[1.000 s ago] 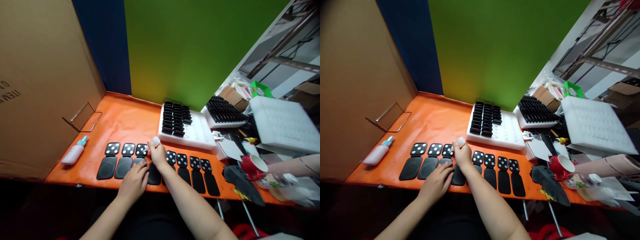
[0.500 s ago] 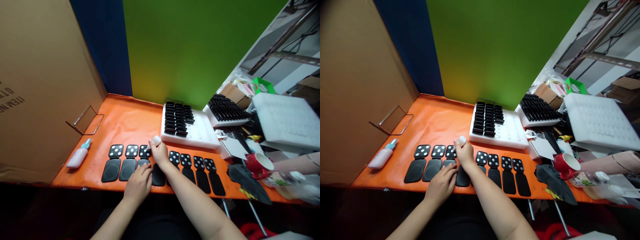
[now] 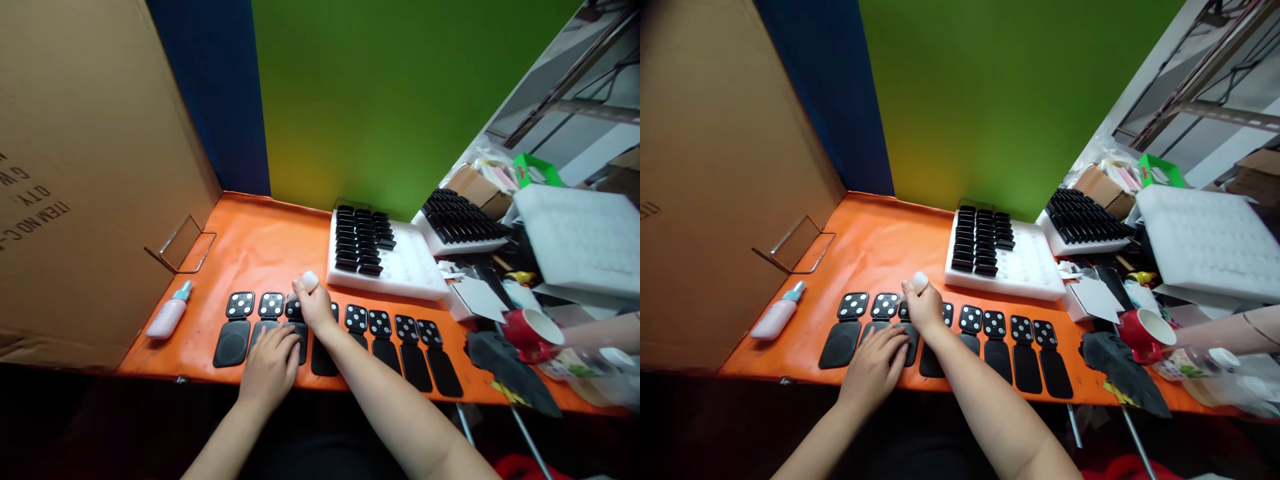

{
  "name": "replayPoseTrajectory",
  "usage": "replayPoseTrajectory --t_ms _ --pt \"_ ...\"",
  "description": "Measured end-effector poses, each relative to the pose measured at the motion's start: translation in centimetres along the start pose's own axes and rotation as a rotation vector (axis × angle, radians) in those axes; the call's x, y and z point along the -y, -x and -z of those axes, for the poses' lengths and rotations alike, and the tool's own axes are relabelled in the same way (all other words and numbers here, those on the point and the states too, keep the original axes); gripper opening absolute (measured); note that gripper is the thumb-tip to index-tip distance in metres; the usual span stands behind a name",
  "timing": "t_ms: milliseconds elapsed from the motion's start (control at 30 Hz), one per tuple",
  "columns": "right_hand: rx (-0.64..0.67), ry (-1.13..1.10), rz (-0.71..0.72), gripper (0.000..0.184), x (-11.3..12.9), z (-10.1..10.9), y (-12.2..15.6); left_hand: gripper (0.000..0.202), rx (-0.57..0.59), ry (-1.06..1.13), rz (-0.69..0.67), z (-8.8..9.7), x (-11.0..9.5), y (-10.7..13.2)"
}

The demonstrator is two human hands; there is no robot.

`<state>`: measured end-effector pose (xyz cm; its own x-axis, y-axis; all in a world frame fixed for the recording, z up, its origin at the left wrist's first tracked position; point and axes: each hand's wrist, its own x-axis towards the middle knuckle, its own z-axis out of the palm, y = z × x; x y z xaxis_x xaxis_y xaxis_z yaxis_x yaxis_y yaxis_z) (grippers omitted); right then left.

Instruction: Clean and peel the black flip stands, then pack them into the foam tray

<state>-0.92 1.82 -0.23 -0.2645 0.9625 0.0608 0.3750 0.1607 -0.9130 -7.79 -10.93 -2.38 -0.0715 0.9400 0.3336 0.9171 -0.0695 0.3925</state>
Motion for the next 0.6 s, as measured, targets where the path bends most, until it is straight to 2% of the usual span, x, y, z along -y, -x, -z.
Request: replayPoseTrajectory --t_ms 200,400,600 --pt "0.076 0.135 0.044 0.038 0.7 -2.8 0.5 0.021 -0.020 -0.003 0.031 -0.2 1.5 0.0" --pt "0.047 0.221 0.107 0.036 0.4 -2.6 0.0 0.020 -0.032 -0.003 0.036 -0.9 1.7 0.2" --pt "0.041 0.133 0.027 0.042 0.2 -3.5 -0.8 0.020 -0.037 -0.010 0.046 -0.9 1.8 0.3"
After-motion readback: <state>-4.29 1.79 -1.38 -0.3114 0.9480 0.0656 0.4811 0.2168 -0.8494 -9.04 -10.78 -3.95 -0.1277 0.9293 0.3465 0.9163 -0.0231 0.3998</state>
